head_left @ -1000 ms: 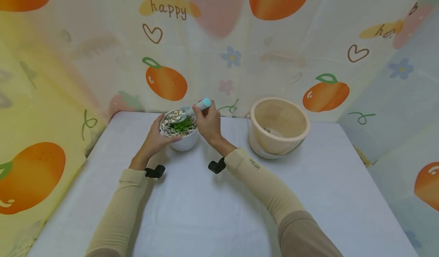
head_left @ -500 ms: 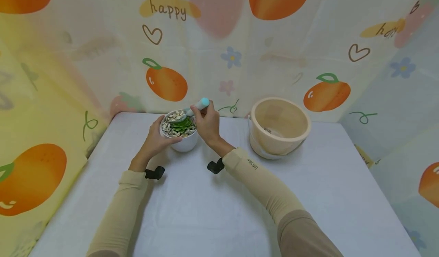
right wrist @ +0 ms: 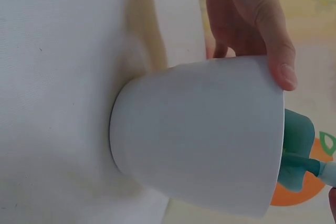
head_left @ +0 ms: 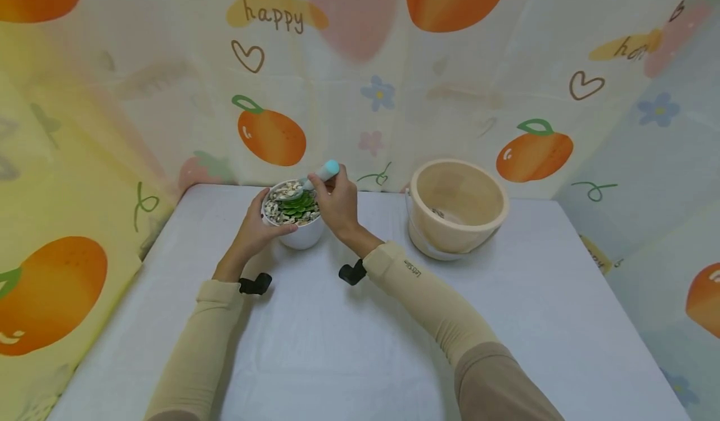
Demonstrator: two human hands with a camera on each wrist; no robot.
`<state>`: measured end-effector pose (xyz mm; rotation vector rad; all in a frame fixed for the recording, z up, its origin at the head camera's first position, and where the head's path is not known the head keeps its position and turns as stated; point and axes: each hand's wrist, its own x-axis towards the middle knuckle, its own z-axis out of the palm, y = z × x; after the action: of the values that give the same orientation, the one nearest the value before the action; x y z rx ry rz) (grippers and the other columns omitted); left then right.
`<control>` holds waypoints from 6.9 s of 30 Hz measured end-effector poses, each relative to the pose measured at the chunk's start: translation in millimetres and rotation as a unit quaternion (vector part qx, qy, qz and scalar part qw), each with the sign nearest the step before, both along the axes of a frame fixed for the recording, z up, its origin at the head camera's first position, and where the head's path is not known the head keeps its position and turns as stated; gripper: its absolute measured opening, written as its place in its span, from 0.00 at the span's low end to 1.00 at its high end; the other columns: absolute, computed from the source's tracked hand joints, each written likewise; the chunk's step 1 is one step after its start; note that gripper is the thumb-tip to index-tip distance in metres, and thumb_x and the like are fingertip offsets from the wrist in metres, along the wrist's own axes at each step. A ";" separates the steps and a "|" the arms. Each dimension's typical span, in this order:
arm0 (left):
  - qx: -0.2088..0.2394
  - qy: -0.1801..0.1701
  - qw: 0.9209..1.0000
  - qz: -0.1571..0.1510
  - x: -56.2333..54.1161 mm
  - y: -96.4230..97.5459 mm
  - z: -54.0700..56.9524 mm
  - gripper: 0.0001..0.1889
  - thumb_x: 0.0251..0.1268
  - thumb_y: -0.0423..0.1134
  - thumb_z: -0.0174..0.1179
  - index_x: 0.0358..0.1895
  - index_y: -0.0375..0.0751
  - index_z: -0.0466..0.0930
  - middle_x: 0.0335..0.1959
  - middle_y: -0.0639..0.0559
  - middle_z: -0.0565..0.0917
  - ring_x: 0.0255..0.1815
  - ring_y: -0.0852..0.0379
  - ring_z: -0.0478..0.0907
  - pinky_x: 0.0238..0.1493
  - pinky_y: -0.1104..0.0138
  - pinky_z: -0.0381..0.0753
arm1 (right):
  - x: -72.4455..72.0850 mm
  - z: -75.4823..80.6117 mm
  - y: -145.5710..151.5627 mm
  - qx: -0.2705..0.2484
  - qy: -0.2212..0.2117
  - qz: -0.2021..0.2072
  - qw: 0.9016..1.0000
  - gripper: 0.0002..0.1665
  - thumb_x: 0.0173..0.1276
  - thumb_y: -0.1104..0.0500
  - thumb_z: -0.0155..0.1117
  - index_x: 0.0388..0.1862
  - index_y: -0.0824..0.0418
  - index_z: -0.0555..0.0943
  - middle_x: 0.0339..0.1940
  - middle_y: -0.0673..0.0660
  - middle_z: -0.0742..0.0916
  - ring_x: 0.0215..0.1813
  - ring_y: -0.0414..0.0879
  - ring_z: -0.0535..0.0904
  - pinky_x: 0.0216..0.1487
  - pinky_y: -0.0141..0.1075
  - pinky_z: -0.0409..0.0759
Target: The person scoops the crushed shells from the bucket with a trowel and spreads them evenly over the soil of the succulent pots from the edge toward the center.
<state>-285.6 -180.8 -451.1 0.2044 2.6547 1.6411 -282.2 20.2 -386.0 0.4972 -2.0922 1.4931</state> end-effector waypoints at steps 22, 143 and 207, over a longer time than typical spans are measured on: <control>-0.017 0.045 0.998 0.035 3.0 9.6 -0.5 0.59 0.47 0.51 0.75 0.77 0.37 0.45 0.74 0.36 0.58 0.73 0.39 0.56 0.73 0.43 0.56 | 0.4 10.5 1.4 0.032 0.050 -0.003 0.998 0.19 0.71 0.57 0.62 0.49 0.72 0.73 0.37 0.63 0.88 0.41 0.51 0.88 0.45 0.31 0.84; -0.020 0.043 0.996 0.070 18.8 16.0 -7.7 0.60 0.49 0.53 0.73 0.78 0.40 0.40 0.75 0.35 0.54 0.75 0.38 0.52 0.72 0.39 0.53 | -0.2 17.4 15.1 -0.027 0.056 0.109 0.992 0.17 0.65 0.64 0.67 0.49 0.72 0.76 0.42 0.66 0.86 0.47 0.54 0.86 0.51 0.33 0.83; 0.015 0.045 0.996 0.072 17.4 16.3 -9.8 0.58 0.49 0.50 0.74 0.77 0.40 0.42 0.75 0.36 0.54 0.75 0.41 0.53 0.74 0.42 0.52 | 10.8 42.9 98.3 -0.146 -0.073 0.094 0.982 0.21 0.59 0.71 0.70 0.51 0.77 0.78 0.34 0.42 0.85 0.37 0.37 0.83 0.45 0.30 0.84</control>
<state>-268.2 -164.6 -461.0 0.0913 2.7726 1.7530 -271.3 118.5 -343.1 0.4957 -1.9268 1.9604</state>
